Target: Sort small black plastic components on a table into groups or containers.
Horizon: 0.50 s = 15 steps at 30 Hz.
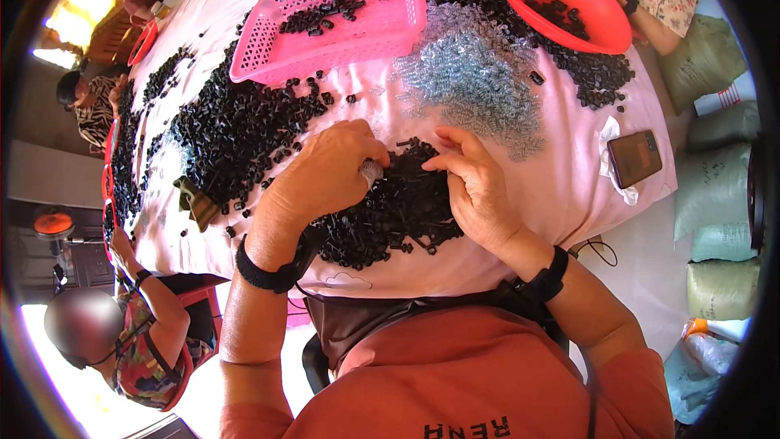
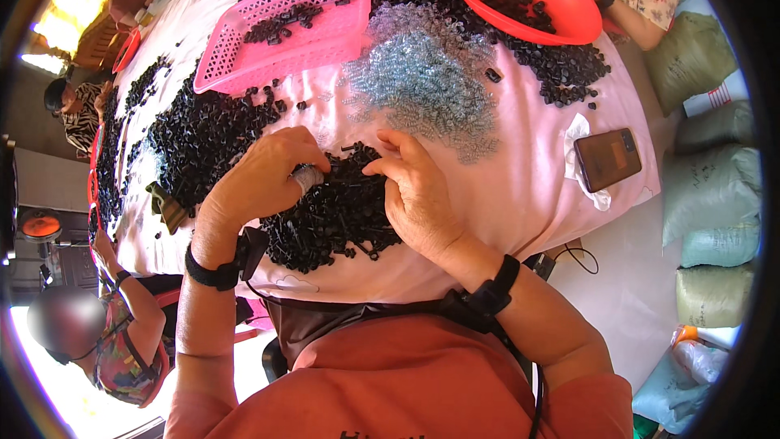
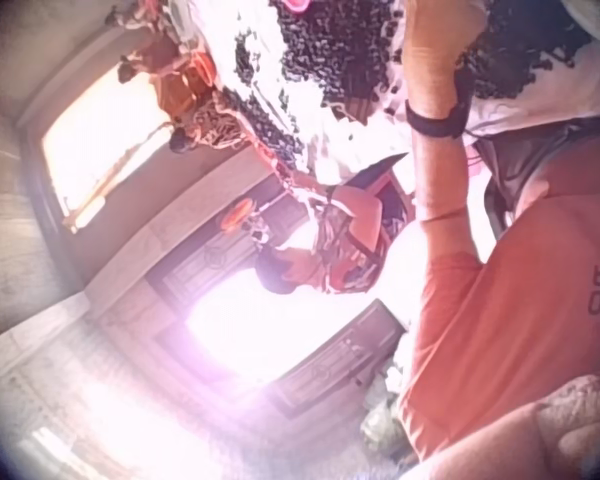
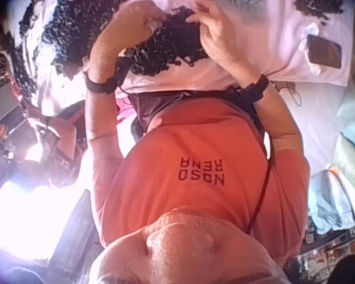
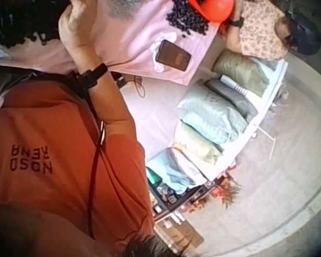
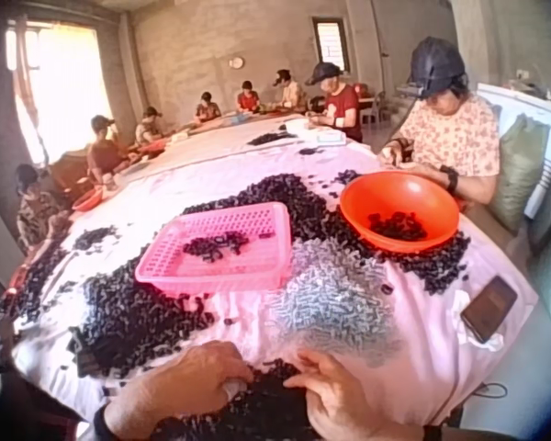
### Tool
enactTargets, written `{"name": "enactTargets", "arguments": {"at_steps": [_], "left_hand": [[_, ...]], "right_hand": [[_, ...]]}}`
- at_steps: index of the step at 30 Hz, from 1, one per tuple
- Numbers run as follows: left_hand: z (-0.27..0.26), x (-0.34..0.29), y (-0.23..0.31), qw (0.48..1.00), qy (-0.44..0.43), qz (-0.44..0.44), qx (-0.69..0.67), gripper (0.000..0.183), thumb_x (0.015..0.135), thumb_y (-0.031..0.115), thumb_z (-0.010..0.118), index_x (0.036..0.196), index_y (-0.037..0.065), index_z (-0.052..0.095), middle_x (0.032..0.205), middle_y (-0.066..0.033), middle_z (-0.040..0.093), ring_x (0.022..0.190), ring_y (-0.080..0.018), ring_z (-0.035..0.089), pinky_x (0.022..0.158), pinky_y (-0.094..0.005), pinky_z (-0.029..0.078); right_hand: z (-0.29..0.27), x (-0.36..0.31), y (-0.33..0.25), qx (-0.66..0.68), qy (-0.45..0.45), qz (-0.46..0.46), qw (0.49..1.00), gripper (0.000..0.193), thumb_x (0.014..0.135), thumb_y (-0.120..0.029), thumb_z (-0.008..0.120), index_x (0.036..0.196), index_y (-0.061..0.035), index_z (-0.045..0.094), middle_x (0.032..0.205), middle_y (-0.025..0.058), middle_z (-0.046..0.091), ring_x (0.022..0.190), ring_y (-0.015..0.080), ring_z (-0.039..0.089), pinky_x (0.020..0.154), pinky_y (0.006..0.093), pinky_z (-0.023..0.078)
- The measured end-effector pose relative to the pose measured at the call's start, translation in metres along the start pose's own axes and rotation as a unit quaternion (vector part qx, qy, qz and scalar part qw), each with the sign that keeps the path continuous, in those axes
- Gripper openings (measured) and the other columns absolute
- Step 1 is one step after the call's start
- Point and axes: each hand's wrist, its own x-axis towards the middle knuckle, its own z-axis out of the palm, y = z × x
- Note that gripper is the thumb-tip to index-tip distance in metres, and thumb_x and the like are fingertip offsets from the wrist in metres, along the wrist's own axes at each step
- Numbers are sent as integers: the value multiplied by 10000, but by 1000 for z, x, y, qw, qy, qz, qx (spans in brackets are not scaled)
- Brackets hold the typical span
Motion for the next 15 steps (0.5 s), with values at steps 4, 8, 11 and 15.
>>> {"name": "enactTargets", "arguments": {"at_steps": [4, 8, 11, 15], "left_hand": [[11, 13, 2, 996, 79, -3, -42, 232, 774, -23, 685, 992, 23, 749, 1020, -159, 718, 883, -346, 705, 809, -425, 550], [24, 27, 10, 994, 88, 1, -61, 248, 768, -21, 682, 1009, 2, 739, 1025, -174, 720, 871, -351, 709, 810, -431, 555], [30, 30, 8, 997, 72, 10, -22, 268, 764, -26, 670, 1023, -7, 732, 1014, -180, 715, 871, -362, 705, 816, -440, 554], [29, 32, 12, 997, 58, -22, -51, 297, 752, -39, 651, 1036, -7, 730, 990, -190, 711, 889, -382, 700, 819, -449, 550]], "right_hand": [[1, 0, -1, 12, -3, 5, 1000, 317, 798, 202, 532, 949, -1, 724, 1274, 188, 602, 1154, 377, 652, 999, 422, 528], [4, 0, 0, 7, 9, 7, 1000, 291, 804, 194, 548, 942, 11, 728, 1279, 191, 600, 1155, 381, 651, 1000, 417, 532], [4, 0, 0, -6, 7, 6, 1000, 275, 810, 183, 560, 968, 33, 728, 1284, 198, 601, 1153, 384, 651, 1002, 408, 534], [4, 1, -3, -17, 4, 7, 1000, 258, 815, 171, 565, 985, 62, 725, 1289, 213, 605, 1152, 389, 650, 1006, 414, 531]]}}
